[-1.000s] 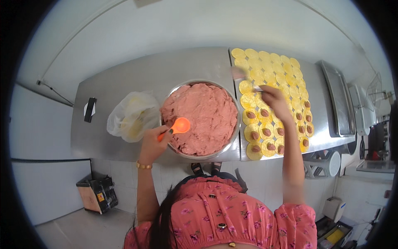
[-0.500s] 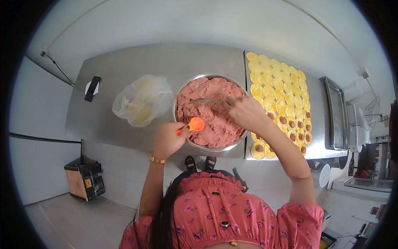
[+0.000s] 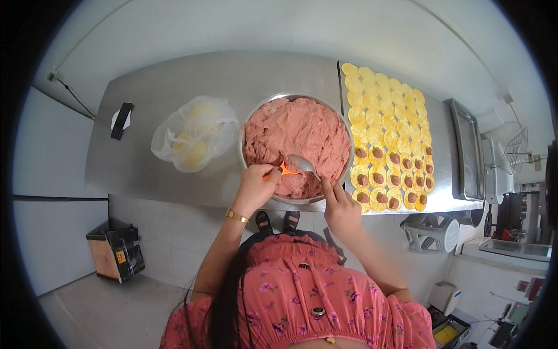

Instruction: The person scoops pink frosting from a large metal bowl using an orange spatula and a metal spoon, then places dollops into yellow cupcake liners arranged on a tray. The process is repeated continuously across the tray.

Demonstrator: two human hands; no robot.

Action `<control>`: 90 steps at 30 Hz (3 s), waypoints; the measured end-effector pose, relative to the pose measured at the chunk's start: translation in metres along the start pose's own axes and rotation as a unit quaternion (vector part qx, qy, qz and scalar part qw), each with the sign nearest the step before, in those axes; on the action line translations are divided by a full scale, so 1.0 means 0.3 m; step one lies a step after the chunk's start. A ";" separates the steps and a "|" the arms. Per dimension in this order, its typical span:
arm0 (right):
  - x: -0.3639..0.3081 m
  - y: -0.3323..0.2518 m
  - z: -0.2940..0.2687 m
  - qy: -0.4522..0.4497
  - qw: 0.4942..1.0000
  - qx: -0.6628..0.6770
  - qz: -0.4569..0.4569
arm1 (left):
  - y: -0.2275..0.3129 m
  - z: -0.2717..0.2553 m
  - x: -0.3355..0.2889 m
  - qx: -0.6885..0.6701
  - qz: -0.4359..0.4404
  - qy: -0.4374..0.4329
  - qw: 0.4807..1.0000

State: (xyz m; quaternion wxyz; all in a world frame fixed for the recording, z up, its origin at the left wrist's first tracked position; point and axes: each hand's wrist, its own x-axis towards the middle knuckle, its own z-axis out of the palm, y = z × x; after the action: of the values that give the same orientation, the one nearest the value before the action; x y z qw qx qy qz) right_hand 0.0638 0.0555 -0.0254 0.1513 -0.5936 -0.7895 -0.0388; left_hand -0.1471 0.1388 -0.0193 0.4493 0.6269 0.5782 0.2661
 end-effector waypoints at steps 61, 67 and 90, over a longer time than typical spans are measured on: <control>-0.044 0.103 -0.152 -0.097 0.934 0.285 0.193 | 0.010 0.127 -0.181 -0.065 0.197 0.067 0.976; -0.020 0.059 -0.162 -0.044 0.962 0.226 0.147 | 0.088 0.138 -0.152 0.181 0.272 0.088 0.941; -0.060 0.067 -0.032 0.082 0.991 0.095 0.044 | 0.028 0.017 -0.054 -0.363 -0.078 -0.131 0.919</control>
State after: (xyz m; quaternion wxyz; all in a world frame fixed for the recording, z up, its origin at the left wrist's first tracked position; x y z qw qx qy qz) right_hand 0.0892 0.0423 -0.0236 0.2723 -0.6059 -0.7474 -0.0056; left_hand -0.1417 0.1223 -0.0113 0.7372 0.4026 0.4249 0.3374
